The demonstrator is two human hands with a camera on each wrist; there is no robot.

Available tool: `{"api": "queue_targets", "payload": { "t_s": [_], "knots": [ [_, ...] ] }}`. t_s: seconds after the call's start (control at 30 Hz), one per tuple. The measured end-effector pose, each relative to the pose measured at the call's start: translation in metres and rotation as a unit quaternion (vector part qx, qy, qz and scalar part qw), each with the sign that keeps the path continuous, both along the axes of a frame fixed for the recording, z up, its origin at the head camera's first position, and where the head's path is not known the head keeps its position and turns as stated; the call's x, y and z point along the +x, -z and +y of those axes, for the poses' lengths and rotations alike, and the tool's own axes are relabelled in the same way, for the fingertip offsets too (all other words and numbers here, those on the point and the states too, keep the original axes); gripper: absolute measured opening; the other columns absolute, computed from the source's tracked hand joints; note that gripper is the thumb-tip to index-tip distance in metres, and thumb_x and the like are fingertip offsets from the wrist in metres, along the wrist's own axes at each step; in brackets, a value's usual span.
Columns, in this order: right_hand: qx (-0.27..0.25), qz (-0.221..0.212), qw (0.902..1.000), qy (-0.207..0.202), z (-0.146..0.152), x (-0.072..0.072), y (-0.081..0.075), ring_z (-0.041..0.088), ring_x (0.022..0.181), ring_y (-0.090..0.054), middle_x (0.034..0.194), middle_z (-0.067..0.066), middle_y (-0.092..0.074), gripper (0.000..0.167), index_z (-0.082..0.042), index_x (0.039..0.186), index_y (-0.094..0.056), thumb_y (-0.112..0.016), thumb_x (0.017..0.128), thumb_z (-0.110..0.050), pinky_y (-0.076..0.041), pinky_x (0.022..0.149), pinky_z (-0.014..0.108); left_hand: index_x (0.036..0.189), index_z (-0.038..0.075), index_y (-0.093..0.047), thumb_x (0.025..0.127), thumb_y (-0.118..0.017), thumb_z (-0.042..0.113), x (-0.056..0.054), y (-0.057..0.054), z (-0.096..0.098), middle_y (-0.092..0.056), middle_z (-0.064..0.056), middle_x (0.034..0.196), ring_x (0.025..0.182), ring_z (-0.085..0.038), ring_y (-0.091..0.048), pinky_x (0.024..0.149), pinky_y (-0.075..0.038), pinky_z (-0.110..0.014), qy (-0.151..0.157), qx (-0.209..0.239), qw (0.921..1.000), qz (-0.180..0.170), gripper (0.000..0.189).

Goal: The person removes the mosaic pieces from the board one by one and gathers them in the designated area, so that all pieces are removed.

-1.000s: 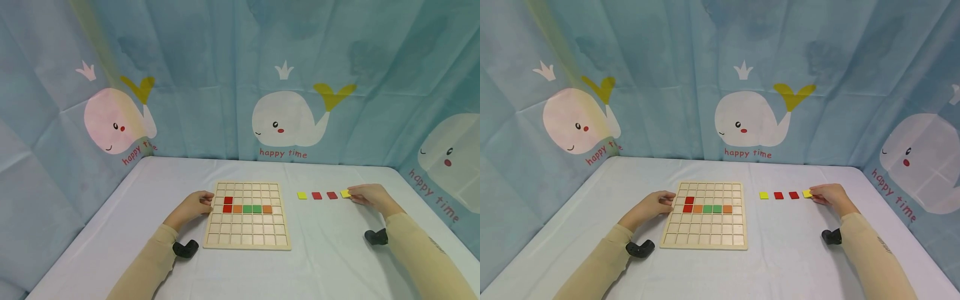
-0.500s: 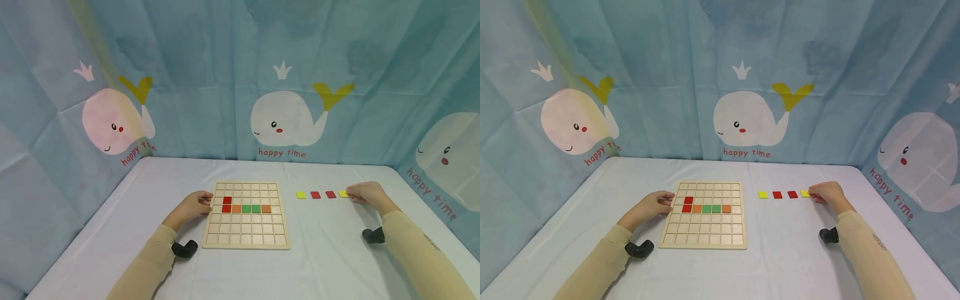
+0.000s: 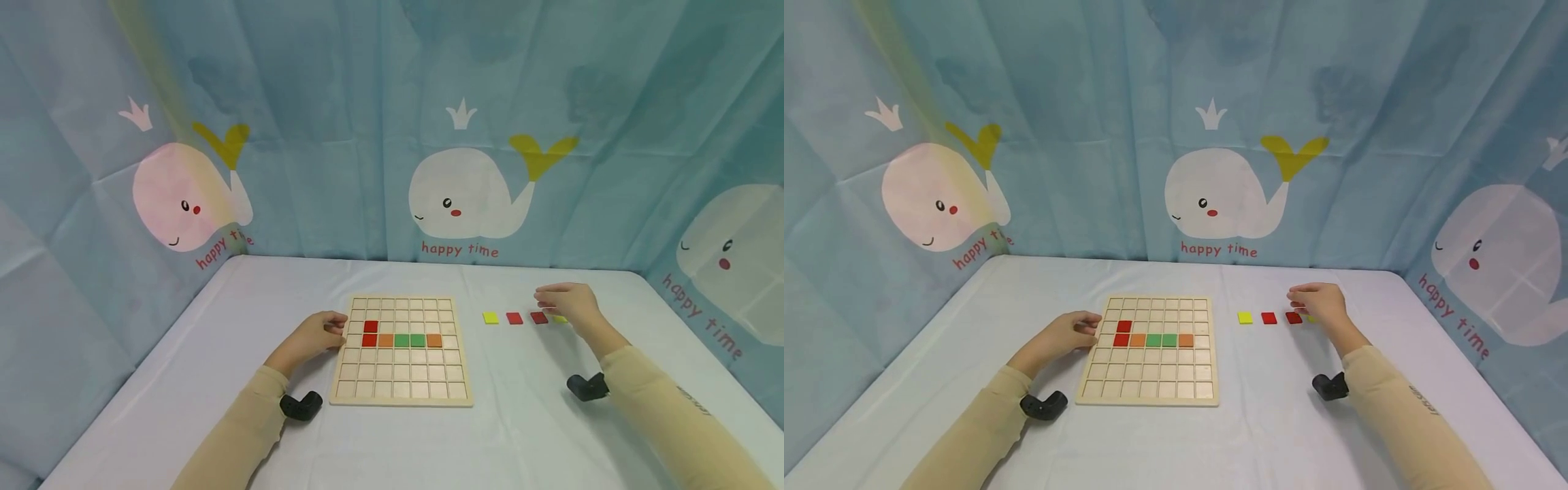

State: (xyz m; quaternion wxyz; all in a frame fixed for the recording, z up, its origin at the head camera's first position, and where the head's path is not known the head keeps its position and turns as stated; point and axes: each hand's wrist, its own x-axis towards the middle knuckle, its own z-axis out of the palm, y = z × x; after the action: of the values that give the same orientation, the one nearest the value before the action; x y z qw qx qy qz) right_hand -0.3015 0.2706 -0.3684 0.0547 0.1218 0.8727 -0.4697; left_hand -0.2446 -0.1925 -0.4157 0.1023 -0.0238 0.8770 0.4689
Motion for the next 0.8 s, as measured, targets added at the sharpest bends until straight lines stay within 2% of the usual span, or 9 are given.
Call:
{"api": "queue_targets", "payload": {
  "t_s": [0.13,0.27,0.37,0.53,0.8],
  "knots": [
    [-0.003,-0.002,1.0,-0.008,-0.024,0.002,0.001,0.017,0.096,-0.072,0.129,0.022,-0.065,0.046,0.002,0.133,-0.06,-0.063,0.097,-0.028,-0.053,0.099,0.037,0.133,-0.005,-0.056,0.084,-0.066,0.0,0.001,0.0,-0.001,-0.061,-0.015,0.114,0.099,-0.021,-0.057,0.076,-0.053,-0.027,0.0,-0.001,1.0,0.002,0.05],
    [-0.007,-0.006,0.9995,-0.031,-0.047,0.003,0.003,0.017,0.097,-0.072,0.129,0.021,-0.066,0.044,0.0,0.131,-0.062,-0.062,0.098,-0.028,-0.049,0.104,0.044,0.133,-0.005,-0.056,0.084,-0.065,0.0,0.001,0.0,-0.002,-0.061,-0.015,0.114,0.099,-0.021,-0.057,0.076,-0.053,-0.027,-0.001,-0.003,1.0,0.004,0.05],
    [-0.011,-0.007,0.9987,-0.049,-0.063,0.005,0.003,0.014,0.095,-0.072,0.124,0.018,-0.069,0.043,-0.001,0.129,-0.064,-0.064,0.097,-0.029,-0.052,0.1,0.042,0.133,-0.005,-0.056,0.083,-0.065,-0.001,0.0,0.002,-0.002,-0.061,-0.015,0.114,0.098,-0.021,-0.057,0.075,-0.052,-0.027,-0.001,-0.001,1.0,0.005,0.051],
    [-0.025,-0.008,0.9971,-0.072,-0.085,0.006,0.003,0.009,0.085,-0.071,0.108,0.01,-0.076,0.041,-0.002,0.124,-0.068,-0.068,0.094,-0.03,-0.054,0.086,0.033,0.133,-0.004,-0.056,0.083,-0.066,-0.001,-0.001,0.003,-0.002,-0.061,-0.015,0.113,0.097,-0.021,-0.057,0.074,-0.052,-0.026,-0.003,0.002,1.0,0.004,0.051],
    [-0.079,-0.005,0.9929,-0.088,-0.115,0.006,0.003,0.01,0.079,-0.071,0.106,0.015,-0.075,0.035,0.003,0.118,-0.069,-0.069,0.094,-0.021,-0.059,0.083,0.028,0.133,-0.005,-0.056,0.083,-0.066,-0.001,-0.001,0.004,-0.002,-0.061,-0.015,0.113,0.097,-0.021,-0.057,0.075,-0.052,-0.026,0.0,0.01,0.9999,0.004,0.051]
  ]
}}
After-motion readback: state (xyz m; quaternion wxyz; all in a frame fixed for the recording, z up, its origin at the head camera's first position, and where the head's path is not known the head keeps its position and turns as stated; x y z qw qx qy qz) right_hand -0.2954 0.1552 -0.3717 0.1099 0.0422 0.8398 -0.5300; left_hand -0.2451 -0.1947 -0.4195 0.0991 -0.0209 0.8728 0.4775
